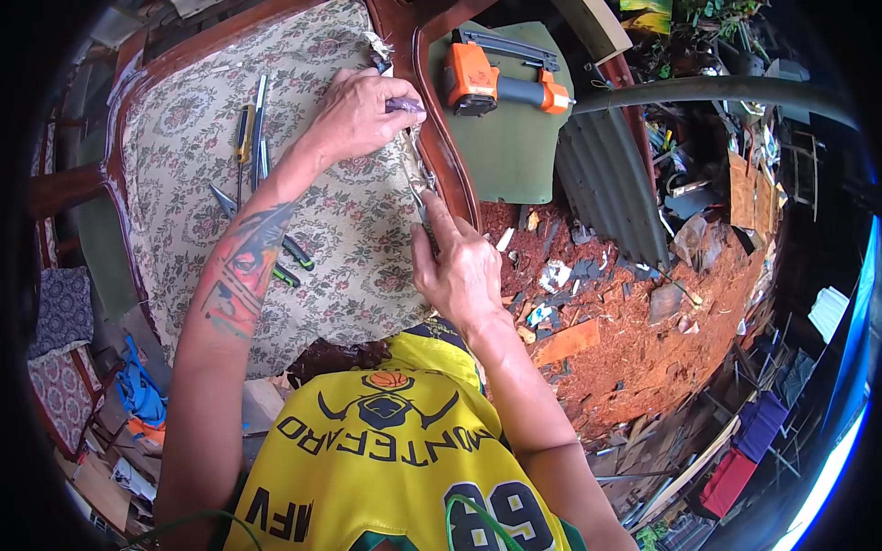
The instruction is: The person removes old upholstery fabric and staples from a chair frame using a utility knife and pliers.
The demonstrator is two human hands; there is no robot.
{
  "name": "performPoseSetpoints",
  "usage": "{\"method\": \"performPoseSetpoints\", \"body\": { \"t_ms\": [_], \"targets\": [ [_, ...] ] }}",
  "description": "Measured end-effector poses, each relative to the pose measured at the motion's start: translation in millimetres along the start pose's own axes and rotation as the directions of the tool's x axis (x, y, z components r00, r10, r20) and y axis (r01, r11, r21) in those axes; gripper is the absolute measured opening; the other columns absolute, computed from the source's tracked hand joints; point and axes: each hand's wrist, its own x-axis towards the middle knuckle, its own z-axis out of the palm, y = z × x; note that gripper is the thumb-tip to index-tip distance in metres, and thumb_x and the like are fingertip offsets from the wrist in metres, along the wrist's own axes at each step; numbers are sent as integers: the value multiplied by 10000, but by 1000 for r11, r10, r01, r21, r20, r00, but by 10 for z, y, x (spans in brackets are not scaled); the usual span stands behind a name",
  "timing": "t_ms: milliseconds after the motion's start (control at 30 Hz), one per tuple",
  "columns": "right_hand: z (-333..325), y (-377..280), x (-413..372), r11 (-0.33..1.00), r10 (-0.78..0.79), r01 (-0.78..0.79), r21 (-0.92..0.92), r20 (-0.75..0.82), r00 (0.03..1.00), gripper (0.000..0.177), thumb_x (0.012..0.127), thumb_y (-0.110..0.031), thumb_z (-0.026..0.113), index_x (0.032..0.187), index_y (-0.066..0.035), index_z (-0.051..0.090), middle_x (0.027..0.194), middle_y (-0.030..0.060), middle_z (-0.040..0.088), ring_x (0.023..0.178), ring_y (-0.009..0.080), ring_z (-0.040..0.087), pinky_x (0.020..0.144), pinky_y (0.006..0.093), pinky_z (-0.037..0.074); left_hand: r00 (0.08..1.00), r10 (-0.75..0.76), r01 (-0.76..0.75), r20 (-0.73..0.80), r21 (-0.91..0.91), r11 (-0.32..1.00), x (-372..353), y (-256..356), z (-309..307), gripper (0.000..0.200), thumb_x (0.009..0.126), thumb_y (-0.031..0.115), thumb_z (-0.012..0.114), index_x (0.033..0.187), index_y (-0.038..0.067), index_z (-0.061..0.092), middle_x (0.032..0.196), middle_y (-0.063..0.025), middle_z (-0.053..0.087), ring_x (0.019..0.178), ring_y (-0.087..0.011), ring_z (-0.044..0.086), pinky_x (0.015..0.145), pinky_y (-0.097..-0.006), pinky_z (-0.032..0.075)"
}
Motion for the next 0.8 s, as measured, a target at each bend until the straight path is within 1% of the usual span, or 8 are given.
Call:
{"method": "performPoseSetpoints", "body": {
  "t_ms": [100, 133, 233, 300, 533, 600, 700, 800],
  "targets": [
    [97, -33, 199, 998, -65, 64, -16, -52, 997, 453, 999, -190, 700, 1421, -36, 642, 884, 248, 737, 766, 452, 736, 686, 537, 582, 998, -40, 39, -47, -18, 999, 36, 8, 20, 255, 901, 388, 748, 973, 160, 836, 871, -80, 795, 885, -285, 733, 1004, -426, 465],
    [58, -72, 243, 1000, 3, -3, -14, -4, 1000, 412, 1010, -189, 687, 1373, 5, 654, 915, 276, 742, 800, 469, 739, 711, 534, 585, 997, -57, 57, -43, -18, 998, 61, -9, 26, 239, 877, 368, 742, 976, 175, 842, 874, -90, 801, 893, -300, 745, 972, -440, 476],
    [91, -16, 299, 999, 10, -12, -31, -61, 998, 378, 1014, -180, 683, 1338, 14, 668, 911, 296, 740, 822, 467, 745, 731, 525, 590, 996, -74, 71, -44, -68, 995, 91, -73, 42, 253, 840, 339, 730, 1008, 193, 851, 879, -112, 805, 895, -326, 761, 945, -458, 505],
    [64, -23, 304, 999, 0, -3, -52, -55, 999, 360, 1014, -170, 688, 1325, 12, 677, 888, 308, 735, 826, 461, 750, 736, 510, 591, 990, -61, 45, -131, -122, 992, 83, -73, 70, 246, 831, 363, 762, 942, 158, 841, 835, -88, 797, 837, -312, 755, 950, -439, 523],
    [106, 50, 282, 1000, -2, 1, -19, -62, 998, 368, 1011, -170, 700, 1331, 11, 682, 841, 288, 734, 776, 439, 753, 708, 492, 584, 991, -98, 88, -92, -108, 990, 60, -62, 44, 250, 831, 363, 761, 979, 183, 852, 844, -96, 799, 846, -309, 760, 976, -433, 506],
    [96, 24, 290, 995, 57, -60, -77, -35, 998, 373, 1014, -177, 702, 1335, 12, 686, 821, 284, 730, 713, 411, 751, 687, 473, 583, 991, -86, 74, -99, -123, 990, 63, -87, 60, 255, 831, 362, 761, 990, 186, 854, 845, -94, 799, 846, -308, 760, 983, -436, 503],
    [90, 9, 302, 991, 124, -124, -50, -3, 992, 375, 1019, -182, 698, 1342, 9, 687, 802, 274, 728, 646, 371, 740, 651, 453, 574, 992, -80, 67, -94, -137, 988, 64, -88, 55, 264, 829, 363, 760, 1001, 187, 856, 849, -89, 800, 847, -303, 759, 991, -439, 498],
    [126, 57, 289, 997, 69, -71, -33, -35, 997, 373, 1025, -187, 692, 1345, 6, 689, 771, 263, 721, 614, 341, 731, 619, 441, 560, 992, -87, 74, -95, -135, 988, 64, -94, 79, 272, 826, 369, 758, 1003, 188, 857, 856, -82, 802, 850, -296, 760, 995, -438, 496]
  ]
}}
